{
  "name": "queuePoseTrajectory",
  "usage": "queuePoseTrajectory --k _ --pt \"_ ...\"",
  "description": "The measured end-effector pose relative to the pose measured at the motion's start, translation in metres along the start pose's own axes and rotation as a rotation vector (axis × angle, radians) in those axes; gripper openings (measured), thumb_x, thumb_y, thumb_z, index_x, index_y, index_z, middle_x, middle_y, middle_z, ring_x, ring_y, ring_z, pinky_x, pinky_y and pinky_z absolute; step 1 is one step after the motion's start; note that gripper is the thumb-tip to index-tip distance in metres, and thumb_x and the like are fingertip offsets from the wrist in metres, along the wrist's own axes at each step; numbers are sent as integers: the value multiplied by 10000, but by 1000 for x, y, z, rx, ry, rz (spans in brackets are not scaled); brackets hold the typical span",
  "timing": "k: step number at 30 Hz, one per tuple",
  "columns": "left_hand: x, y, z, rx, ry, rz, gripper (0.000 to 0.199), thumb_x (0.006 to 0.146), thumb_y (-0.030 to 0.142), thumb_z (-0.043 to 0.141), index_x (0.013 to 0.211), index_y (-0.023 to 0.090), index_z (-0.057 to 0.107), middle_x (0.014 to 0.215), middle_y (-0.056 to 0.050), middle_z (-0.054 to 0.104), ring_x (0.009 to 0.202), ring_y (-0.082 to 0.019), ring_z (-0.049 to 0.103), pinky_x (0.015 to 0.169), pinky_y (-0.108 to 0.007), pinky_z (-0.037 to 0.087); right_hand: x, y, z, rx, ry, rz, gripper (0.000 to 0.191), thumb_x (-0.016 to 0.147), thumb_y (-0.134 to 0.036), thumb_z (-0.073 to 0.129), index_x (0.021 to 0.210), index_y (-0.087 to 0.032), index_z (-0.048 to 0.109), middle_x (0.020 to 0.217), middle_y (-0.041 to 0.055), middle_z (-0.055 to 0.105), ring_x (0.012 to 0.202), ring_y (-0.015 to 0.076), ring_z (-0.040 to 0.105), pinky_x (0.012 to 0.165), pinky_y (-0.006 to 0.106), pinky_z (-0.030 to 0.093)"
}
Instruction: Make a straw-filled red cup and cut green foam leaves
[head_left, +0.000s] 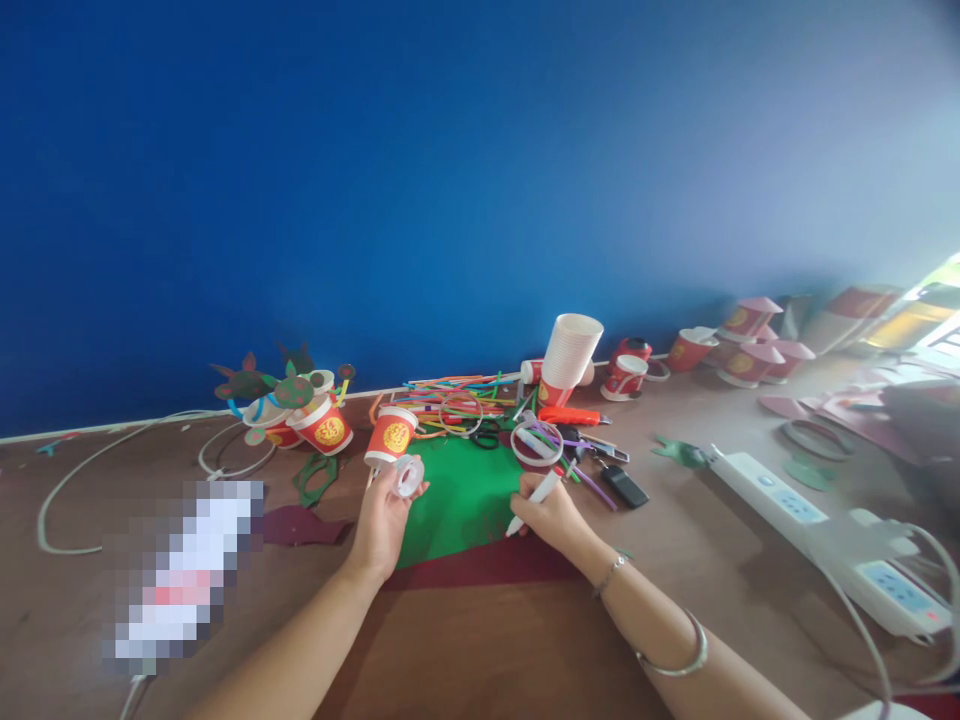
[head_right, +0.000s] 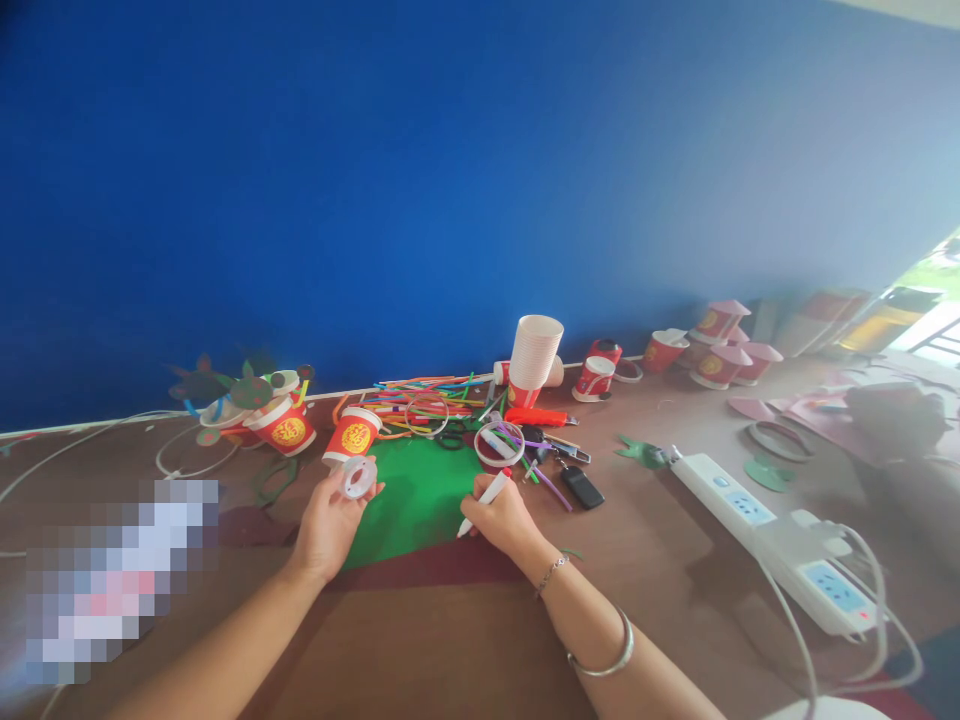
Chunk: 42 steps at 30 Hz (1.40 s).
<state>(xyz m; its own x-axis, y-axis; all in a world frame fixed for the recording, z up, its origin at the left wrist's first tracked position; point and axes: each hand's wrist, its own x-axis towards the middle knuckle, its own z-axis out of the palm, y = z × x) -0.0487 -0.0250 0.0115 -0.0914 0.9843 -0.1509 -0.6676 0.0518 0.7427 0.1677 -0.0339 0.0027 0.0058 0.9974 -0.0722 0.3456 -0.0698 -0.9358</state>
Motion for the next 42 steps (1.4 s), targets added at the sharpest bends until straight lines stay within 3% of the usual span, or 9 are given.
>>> queuePoseTrajectory --k 7,16,26,35,42 --pt "0 0 -1 5 -5 -6 277 720 357 607 904 151 621 919 -61 637 837 -161 572 737 -316 488 1 1 -1 -7 39 -28 178 652 -186 492 528 -217 368 400 -44 534 445 155 604 391 191 357" --pt "0 1 1 -1 9 -6 286 700 358 619 907 161 613 925 -59 640 862 -176 577 727 -316 485 1 1 1 -2 -1 -5 220 607 -170 498 497 -223 315 346 -82 439 366 137 560 337 176 319" --pt "0 1 1 -4 10 -13 279 702 361 618 904 169 610 914 -45 647 864 -177 583 737 -316 477 2 0 -1 -8 42 -29 177 640 -188 489 524 -219 359 392 -50 520 414 138 568 381 189 345" --pt "0 0 1 5 5 -5 274 712 361 610 904 165 616 917 -51 653 881 -190 594 741 -318 476 0 -2 0 -23 14 -4 227 599 -166 486 490 -223 296 347 -82 415 365 120 537 336 171 309" --pt "0 0 1 -2 9 -5 266 716 349 610 904 161 615 920 -54 646 861 -178 588 736 -317 480 1 -2 -1 10 37 -13 176 621 -170 479 507 -215 352 366 -58 491 401 134 574 360 173 335"
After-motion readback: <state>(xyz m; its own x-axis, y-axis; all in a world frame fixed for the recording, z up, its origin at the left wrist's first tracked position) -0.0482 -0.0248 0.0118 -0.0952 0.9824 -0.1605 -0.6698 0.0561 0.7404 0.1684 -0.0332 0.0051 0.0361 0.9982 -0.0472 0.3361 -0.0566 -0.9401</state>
